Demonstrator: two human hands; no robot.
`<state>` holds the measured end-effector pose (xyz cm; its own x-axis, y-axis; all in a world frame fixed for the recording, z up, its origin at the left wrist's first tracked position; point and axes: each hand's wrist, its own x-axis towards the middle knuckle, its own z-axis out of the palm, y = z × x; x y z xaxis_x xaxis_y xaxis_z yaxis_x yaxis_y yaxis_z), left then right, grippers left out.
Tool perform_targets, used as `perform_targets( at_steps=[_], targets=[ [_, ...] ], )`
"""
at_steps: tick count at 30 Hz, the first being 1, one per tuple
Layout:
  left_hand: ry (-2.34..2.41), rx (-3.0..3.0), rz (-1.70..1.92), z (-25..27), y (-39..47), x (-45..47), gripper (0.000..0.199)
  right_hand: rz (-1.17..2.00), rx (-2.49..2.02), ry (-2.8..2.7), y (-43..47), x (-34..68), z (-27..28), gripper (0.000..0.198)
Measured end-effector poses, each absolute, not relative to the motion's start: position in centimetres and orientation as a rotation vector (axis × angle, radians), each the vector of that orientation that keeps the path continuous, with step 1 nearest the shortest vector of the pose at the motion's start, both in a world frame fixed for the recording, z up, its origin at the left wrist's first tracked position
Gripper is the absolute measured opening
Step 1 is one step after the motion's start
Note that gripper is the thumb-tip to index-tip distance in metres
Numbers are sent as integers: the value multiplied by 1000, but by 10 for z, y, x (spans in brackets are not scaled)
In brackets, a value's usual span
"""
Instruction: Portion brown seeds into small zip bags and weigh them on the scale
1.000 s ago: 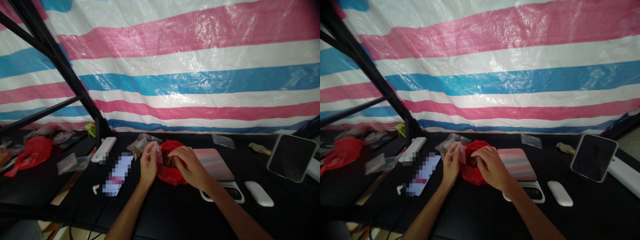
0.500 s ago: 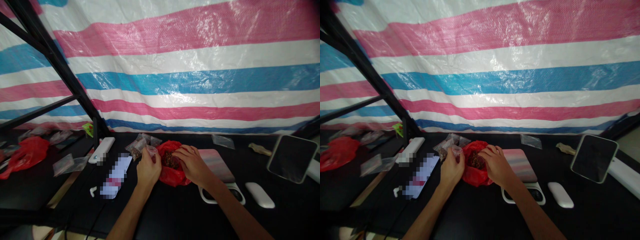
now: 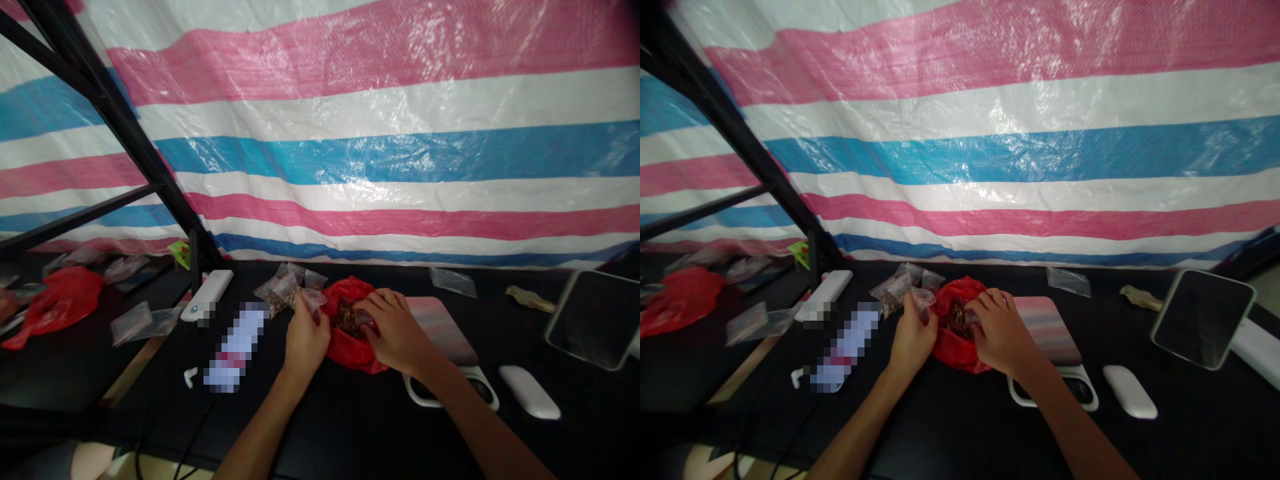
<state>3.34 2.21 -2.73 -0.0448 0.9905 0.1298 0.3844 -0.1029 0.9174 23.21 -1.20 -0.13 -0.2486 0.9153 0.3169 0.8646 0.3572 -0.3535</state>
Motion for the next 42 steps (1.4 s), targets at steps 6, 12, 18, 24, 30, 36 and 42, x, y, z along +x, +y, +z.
perform_targets(
  at_steps=[6, 12, 18, 24, 30, 36, 42],
  targets=[
    [1469, 1536, 1076, -24, 20, 34, 16, 269, -1478, -2177, -14, 229, 1, 36],
    [1309, 1322, 1221, -32, 27, 36, 18, 353, -1496, -2191, -13, 229, -2, 33],
    [1158, 1170, 1208, -37, 29, 37, 29, 448, -1489, -2139, -11, 226, -10, 43],
    [968, 925, 1179, -27, 26, 41, 48, 499, -1527, -1980, -11, 220, -16, 38],
    [902, 869, 1170, -23, 23, 41, 47, 537, -1447, -2016, -12, 219, -14, 41],
    [980, 994, 1095, -24, 22, 41, 42, 525, -1528, -1909, -12, 216, -16, 27],
    [952, 1013, 1146, -25, 25, 42, 46, 495, -1552, -1931, -12, 214, -16, 29]
  ],
)
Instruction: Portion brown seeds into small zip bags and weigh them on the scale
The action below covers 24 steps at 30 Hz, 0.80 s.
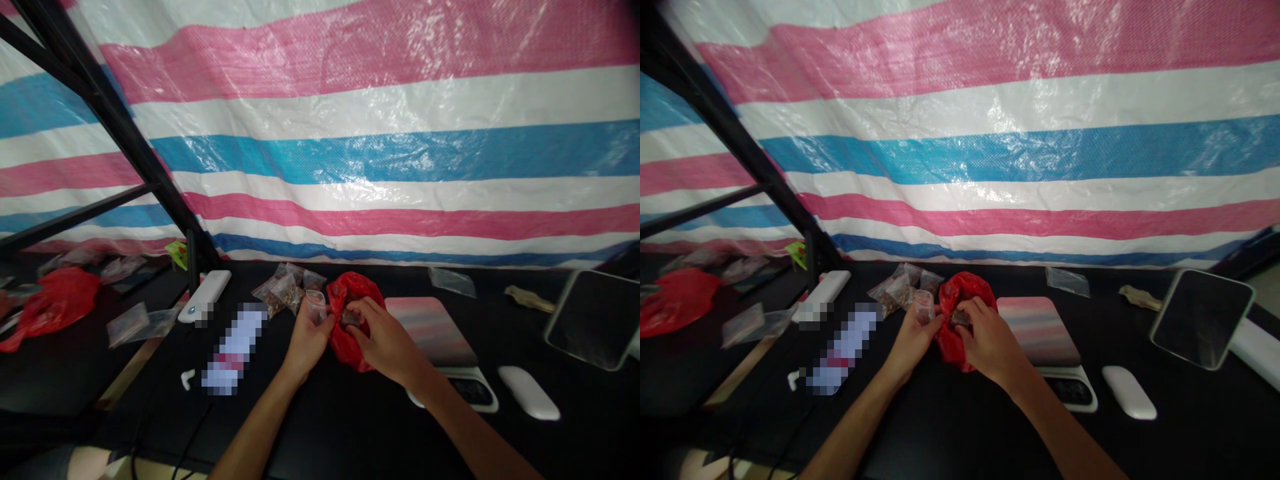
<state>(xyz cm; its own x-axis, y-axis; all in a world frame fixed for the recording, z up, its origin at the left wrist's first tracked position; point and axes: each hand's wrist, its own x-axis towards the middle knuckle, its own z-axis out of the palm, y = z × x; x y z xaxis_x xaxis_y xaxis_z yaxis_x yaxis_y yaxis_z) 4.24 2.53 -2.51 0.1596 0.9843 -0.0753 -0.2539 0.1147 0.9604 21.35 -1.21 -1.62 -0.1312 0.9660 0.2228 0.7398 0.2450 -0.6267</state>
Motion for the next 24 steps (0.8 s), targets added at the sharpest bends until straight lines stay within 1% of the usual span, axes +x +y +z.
perform_targets(
  at_steps=[3, 8, 11, 14, 17, 20, 24],
  targets=[
    [965, 993, 1126, -23, 26, 41, 44, 472, -1566, -1958, -12, 216, -15, 40],
    [946, 1032, 1034, -24, 25, 40, 38, 459, -1578, -2007, -13, 217, -12, 38],
    [947, 1163, 1166, -28, 27, 41, 32, 435, -1583, -1985, -13, 217, -11, 39],
    [1054, 1330, 1331, -28, 28, 40, 24, 419, -1605, -1939, -13, 219, -12, 36],
    [1214, 1508, 1383, -20, 25, 35, 26, 413, -1604, -1900, -11, 222, -12, 34],
    [1259, 1728, 1269, -12, 21, 30, 24, 417, -1544, -1853, -9, 224, -11, 31],
    [1287, 1931, 1075, -13, 19, 28, 18, 431, -1394, -1787, -11, 223, -6, 34]
  ],
)
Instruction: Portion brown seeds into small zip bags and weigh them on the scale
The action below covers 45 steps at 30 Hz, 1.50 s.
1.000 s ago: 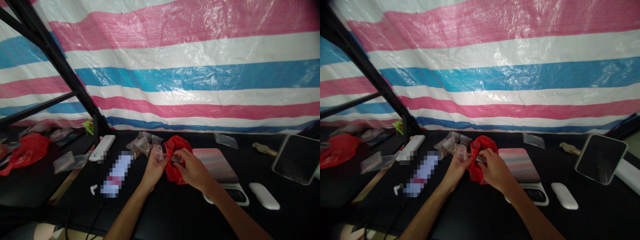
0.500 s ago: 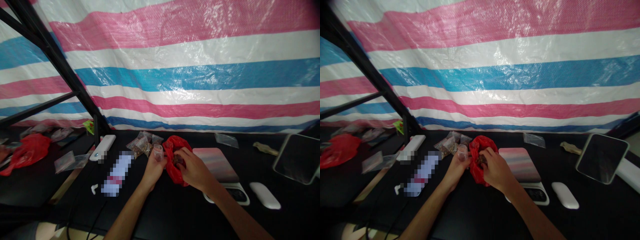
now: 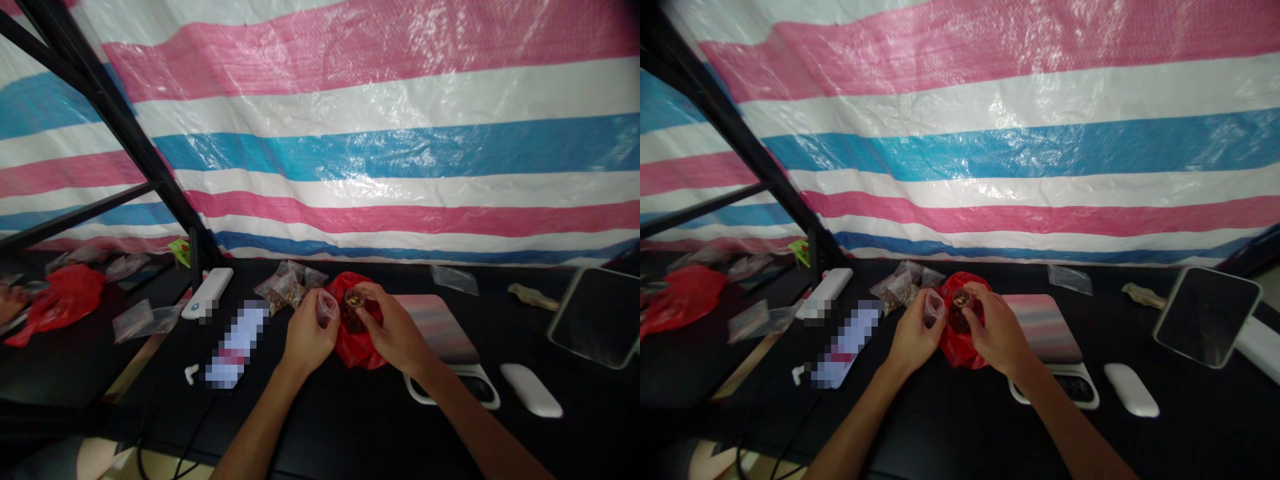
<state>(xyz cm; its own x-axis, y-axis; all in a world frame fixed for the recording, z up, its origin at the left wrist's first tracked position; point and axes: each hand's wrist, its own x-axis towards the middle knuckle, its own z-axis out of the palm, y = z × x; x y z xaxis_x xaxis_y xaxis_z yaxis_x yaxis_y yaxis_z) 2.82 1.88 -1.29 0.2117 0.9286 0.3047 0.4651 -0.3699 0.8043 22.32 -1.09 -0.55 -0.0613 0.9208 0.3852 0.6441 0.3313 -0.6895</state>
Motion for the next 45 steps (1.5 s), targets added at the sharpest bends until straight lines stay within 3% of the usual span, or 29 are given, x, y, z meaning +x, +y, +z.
perform_targets(
  at_steps=[8, 12, 19, 25, 30, 34, 41, 45],
  targets=[
    [1331, 2280, 912, -23, 19, 32, 30, 404, -1193, -2004, -12, 219, -9, 44],
    [1292, 2280, 961, -21, 19, 33, 24, 337, -1122, -2029, -10, 220, -12, 53],
    [1239, 2265, 985, -24, 19, 33, 27, 420, -1159, -1993, -12, 222, -1, 33],
    [1218, 2236, 1038, -28, 19, 34, 37, 465, -1163, -2030, -14, 218, -3, 50],
    [1219, 2164, 1020, -29, 21, 32, 47, 400, -1187, -2028, -14, 218, -5, 35],
    [1194, 2117, 1002, -30, 21, 31, 39, 380, -1242, -1945, -14, 221, -2, 25],
    [1451, 1773, 1191, -21, 19, 31, 14, 215, -1349, -1870, -4, 231, -2, 26],
    [1387, 1699, 1149, -23, 23, 32, 22, 243, -1407, -2026, -2, 236, -12, 41]
  ],
)
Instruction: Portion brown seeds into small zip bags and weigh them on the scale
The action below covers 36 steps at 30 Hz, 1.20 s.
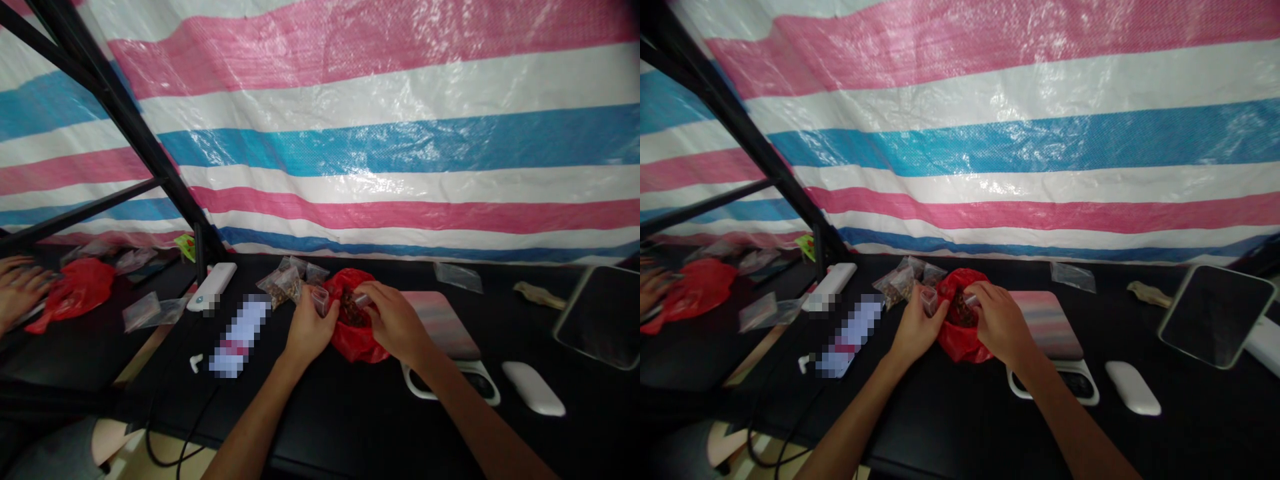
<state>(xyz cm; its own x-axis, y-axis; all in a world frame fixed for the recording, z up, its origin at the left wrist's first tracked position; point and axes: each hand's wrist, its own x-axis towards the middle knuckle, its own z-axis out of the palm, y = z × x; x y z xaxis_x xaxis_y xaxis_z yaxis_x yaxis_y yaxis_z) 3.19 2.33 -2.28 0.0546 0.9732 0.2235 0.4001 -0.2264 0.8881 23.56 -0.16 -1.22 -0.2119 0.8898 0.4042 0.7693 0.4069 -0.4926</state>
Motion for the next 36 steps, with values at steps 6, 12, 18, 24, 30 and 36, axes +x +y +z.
perform_targets(
  at_steps=[6, 12, 18, 24, 30, 36],
  targets=[
    [1112, 1528, 1071, -33, 27, 36, 24, 105, -1584, -2092, -3, 233, -20, 35],
    [950, 1340, 1052, -29, 28, 39, 27, 176, -1594, -2154, -5, 232, -14, 38],
    [845, 1085, 1042, -24, 26, 38, 33, 344, -1576, -2096, -8, 223, -16, 38],
    [844, 1170, 1122, -27, 29, 38, 32, 280, -1642, -2017, -10, 216, -17, 32],
    [1275, 1770, 1380, -27, 31, 32, 14, 284, -1521, -1833, -8, 220, -13, 26],
    [1259, 2143, 1132, -25, 29, 29, 16, 309, -1231, -1887, -14, 214, -7, 36]
  ],
)
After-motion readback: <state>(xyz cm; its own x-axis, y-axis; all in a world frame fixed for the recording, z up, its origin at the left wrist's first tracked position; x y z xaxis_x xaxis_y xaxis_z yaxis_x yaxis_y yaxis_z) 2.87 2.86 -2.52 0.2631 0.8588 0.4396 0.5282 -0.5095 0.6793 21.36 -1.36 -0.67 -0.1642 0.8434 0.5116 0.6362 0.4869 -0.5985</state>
